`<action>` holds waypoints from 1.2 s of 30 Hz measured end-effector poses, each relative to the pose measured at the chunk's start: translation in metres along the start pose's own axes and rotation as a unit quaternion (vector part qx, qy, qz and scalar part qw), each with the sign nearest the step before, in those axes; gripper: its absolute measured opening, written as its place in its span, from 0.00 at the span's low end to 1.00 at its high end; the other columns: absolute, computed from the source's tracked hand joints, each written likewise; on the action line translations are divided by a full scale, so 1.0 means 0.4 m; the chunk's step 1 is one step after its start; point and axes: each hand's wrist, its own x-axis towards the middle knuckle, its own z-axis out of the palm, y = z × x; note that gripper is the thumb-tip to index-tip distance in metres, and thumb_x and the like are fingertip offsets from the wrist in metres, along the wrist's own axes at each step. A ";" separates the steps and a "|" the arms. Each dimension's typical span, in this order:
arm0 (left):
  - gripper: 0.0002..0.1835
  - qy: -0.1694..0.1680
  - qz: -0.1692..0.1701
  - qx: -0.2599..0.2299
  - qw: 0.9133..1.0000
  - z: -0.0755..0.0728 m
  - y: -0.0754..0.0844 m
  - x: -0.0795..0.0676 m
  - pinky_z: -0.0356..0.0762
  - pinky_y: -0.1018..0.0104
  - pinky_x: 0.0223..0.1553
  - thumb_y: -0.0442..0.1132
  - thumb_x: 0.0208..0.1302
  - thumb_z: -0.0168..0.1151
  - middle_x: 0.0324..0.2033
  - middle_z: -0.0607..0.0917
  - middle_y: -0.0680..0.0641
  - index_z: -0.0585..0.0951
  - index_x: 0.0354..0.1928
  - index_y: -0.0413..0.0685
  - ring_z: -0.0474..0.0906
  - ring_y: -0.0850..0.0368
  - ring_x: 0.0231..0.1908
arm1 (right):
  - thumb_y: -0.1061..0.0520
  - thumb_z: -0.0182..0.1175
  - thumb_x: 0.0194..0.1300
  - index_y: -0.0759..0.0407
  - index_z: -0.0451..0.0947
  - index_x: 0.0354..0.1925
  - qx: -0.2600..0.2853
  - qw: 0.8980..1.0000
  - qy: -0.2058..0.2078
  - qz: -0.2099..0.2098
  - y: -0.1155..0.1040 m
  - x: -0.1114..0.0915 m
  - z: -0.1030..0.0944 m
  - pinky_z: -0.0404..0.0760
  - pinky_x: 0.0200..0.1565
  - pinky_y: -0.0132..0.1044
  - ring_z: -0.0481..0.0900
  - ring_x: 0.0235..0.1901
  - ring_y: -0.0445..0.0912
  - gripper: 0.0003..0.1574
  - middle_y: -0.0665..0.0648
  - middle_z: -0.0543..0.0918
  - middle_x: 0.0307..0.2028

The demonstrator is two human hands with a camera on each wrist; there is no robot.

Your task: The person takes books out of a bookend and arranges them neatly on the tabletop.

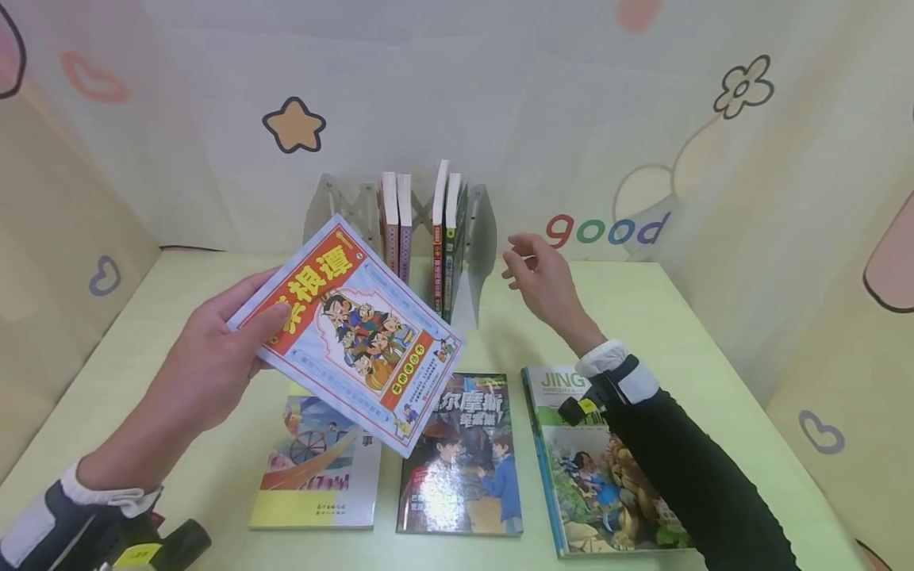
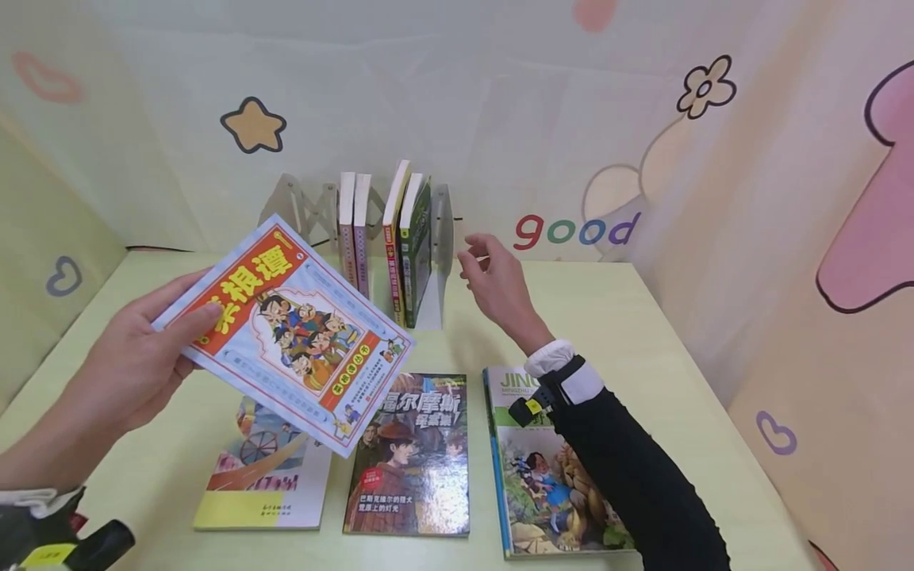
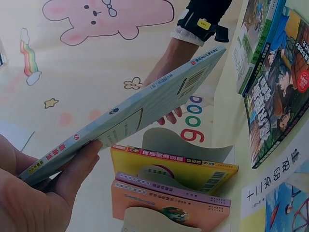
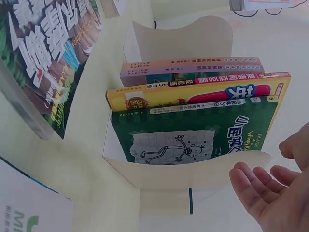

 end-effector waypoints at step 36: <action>0.34 -0.123 -0.063 -0.114 0.984 0.124 -0.059 0.066 0.78 0.55 0.47 0.47 0.68 0.57 0.54 0.72 0.37 0.60 0.73 0.49 0.78 0.43 0.48 | 0.40 0.52 0.69 0.57 0.73 0.60 0.061 0.963 -0.260 0.031 -0.083 -0.157 0.022 0.80 0.44 0.47 0.79 0.43 0.49 0.30 0.53 0.80 0.48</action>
